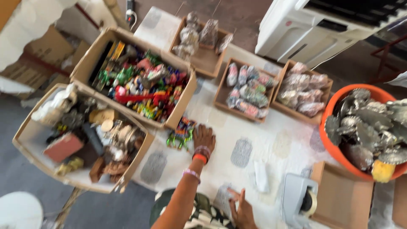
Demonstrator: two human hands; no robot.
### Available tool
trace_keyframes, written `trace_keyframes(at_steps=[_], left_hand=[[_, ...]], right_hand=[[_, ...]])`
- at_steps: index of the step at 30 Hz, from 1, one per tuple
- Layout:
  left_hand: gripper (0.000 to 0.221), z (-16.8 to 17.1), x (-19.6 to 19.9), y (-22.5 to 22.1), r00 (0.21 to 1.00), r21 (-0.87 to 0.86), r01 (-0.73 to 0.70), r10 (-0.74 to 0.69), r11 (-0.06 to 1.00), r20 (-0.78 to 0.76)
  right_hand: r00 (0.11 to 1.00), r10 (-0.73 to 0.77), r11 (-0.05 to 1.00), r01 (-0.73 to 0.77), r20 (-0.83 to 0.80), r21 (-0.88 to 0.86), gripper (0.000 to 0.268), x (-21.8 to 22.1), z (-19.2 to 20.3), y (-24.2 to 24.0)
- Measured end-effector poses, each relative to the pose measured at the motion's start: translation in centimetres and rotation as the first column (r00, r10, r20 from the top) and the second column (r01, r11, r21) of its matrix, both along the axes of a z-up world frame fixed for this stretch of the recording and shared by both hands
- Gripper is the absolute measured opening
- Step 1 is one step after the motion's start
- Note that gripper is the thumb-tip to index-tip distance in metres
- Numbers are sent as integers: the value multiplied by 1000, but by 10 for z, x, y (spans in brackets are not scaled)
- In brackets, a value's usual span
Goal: Picking up small figurines, placing them into plastic bags, and sealing them with tape.
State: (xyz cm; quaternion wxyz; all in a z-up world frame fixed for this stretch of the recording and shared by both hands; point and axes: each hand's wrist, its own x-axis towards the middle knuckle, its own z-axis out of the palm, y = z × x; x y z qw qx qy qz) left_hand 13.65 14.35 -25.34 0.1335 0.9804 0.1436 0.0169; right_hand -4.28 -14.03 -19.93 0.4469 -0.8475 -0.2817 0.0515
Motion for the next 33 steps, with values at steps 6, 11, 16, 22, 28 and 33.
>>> trace_keyframes(at_steps=[6, 11, 16, 22, 28, 33], left_hand=[[65, 25, -12, 2, 994, 8, 73, -72, 997, -77], [66, 18, -68, 11, 981, -38, 188, -189, 981, -47], [60, 2, -141, 22, 945, -34, 317, -313, 948, 90], [55, 22, -180, 30, 900, -98, 416, -393, 904, 190], [29, 41, -121, 56, 985, -247, 157, -168, 956, -26], [42, 59, -57, 93, 944, -68, 32, -8, 997, 329]], right_hand=[[976, 23, 999, -13, 217, -48, 77, 29, 192, 78], [841, 25, 893, -261, 540, 366, 57, 12, 250, 89], [873, 185, 954, -270, 452, 132, 44, -2, 235, 62], [993, -77, 997, 74, -91, -35, 37, 20, 178, 69], [884, -13, 897, -196, 467, 397, 57, 15, 199, 79], [973, -195, 981, 194, 125, 22, 43, 48, 82, 60]])
